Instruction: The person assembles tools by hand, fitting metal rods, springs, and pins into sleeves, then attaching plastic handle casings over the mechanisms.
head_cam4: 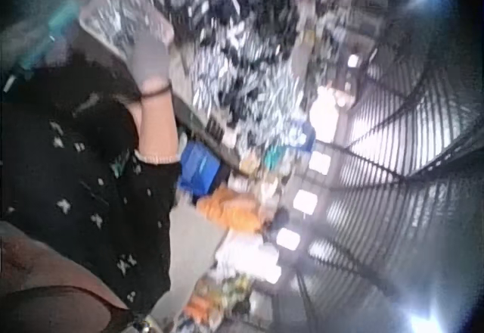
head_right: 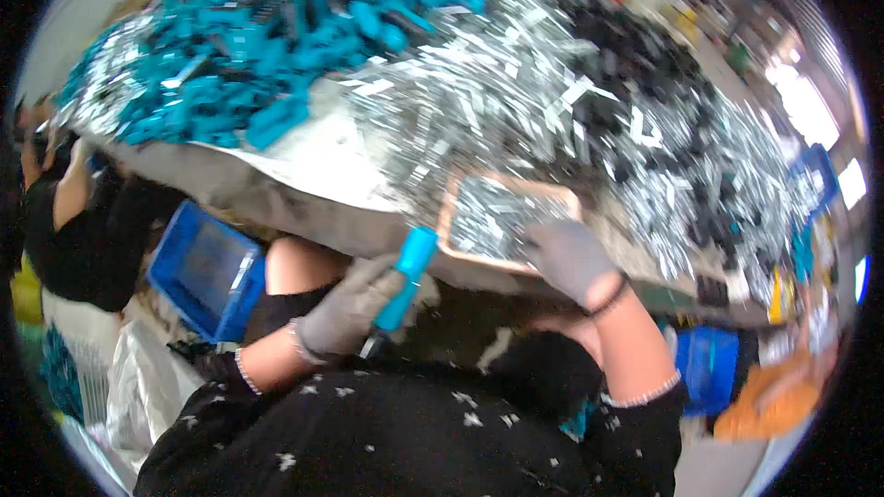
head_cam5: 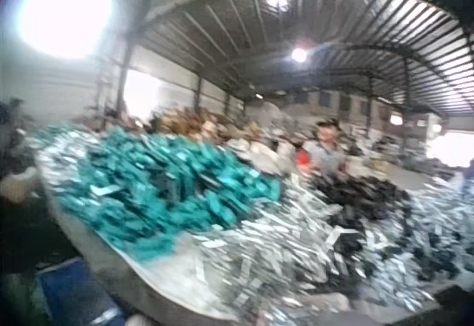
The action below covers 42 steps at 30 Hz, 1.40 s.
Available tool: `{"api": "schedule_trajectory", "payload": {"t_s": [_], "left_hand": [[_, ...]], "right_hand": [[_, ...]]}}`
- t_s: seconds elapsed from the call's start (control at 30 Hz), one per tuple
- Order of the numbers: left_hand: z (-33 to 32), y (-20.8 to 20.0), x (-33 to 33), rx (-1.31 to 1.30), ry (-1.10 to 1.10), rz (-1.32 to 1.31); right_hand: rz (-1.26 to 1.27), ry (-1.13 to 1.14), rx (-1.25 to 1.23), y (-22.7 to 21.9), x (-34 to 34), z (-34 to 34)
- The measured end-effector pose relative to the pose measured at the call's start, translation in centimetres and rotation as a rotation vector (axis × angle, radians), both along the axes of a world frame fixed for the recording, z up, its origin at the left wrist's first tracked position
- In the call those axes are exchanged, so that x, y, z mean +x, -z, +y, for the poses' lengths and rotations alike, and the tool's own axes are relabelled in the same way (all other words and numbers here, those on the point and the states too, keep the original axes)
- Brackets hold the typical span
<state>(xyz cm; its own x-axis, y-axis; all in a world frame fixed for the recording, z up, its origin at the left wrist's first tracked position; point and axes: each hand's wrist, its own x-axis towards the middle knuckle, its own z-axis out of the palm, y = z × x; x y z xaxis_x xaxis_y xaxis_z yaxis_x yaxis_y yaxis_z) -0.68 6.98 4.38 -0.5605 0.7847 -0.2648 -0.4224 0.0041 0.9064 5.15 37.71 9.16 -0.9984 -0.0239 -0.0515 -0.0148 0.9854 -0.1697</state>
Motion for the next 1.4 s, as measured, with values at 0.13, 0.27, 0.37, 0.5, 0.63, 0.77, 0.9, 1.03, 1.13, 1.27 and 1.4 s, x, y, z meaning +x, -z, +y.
{"api": "schedule_trajectory", "payload": {"t_s": [0.13, 0.27, 0.37, 0.5, 0.63, 0.77, 0.9, 1.03, 1.13, 1.27, 1.4], "left_hand": [[-0.2, -0.4, -1.1, 0.114, -0.056, 0.059], [-0.7, 0.0, -2.5, 0.23, -0.113, -0.143], [-0.2, 0.0, -2.8, 0.234, -0.153, -0.186], [0.1, 0.6, -3.0, 0.286, -0.141, -0.304], [0.1, 0.3, -3.3, 0.316, -0.23, -0.38], [0.3, 0.8, -3.7, 0.434, -0.107, -0.549], [1.3, 1.0, -2.5, 0.622, 0.02, -0.554], [1.8, 0.9, -1.8, 0.591, 0.05, -0.627], [1.6, 1.1, -1.5, 0.546, 0.076, -0.653], [1.4, 1.0, -1.3, 0.559, 0.063, -0.649], [0.9, 0.6, -0.8, 0.434, 0.095, -0.508]], "right_hand": [[-0.043, 0.034, 0.015, -0.4, -0.3, 0.0], [-0.028, 0.065, -0.007, -0.2, -0.6, 0.3], [-0.047, 0.099, -0.033, -0.7, -1.0, -0.4], [-0.045, 0.123, 0.032, -0.1, -1.0, -0.1], [0.011, 0.164, -0.119, -1.1, -0.9, 0.2], [0.299, -0.064, -0.307, -2.7, 0.1, -3.0], [0.33, -0.067, -0.726, -1.7, 0.1, -9.3], [0.269, 0.113, -1.102, -0.6, 0.6, -11.3], [0.21, 0.193, -1.253, 0.1, 0.4, -11.5], [0.291, 0.067, -1.31, 2.1, 0.0, -11.6], [0.144, 0.15, -1.466, 2.2, 0.5, -11.5]]}}
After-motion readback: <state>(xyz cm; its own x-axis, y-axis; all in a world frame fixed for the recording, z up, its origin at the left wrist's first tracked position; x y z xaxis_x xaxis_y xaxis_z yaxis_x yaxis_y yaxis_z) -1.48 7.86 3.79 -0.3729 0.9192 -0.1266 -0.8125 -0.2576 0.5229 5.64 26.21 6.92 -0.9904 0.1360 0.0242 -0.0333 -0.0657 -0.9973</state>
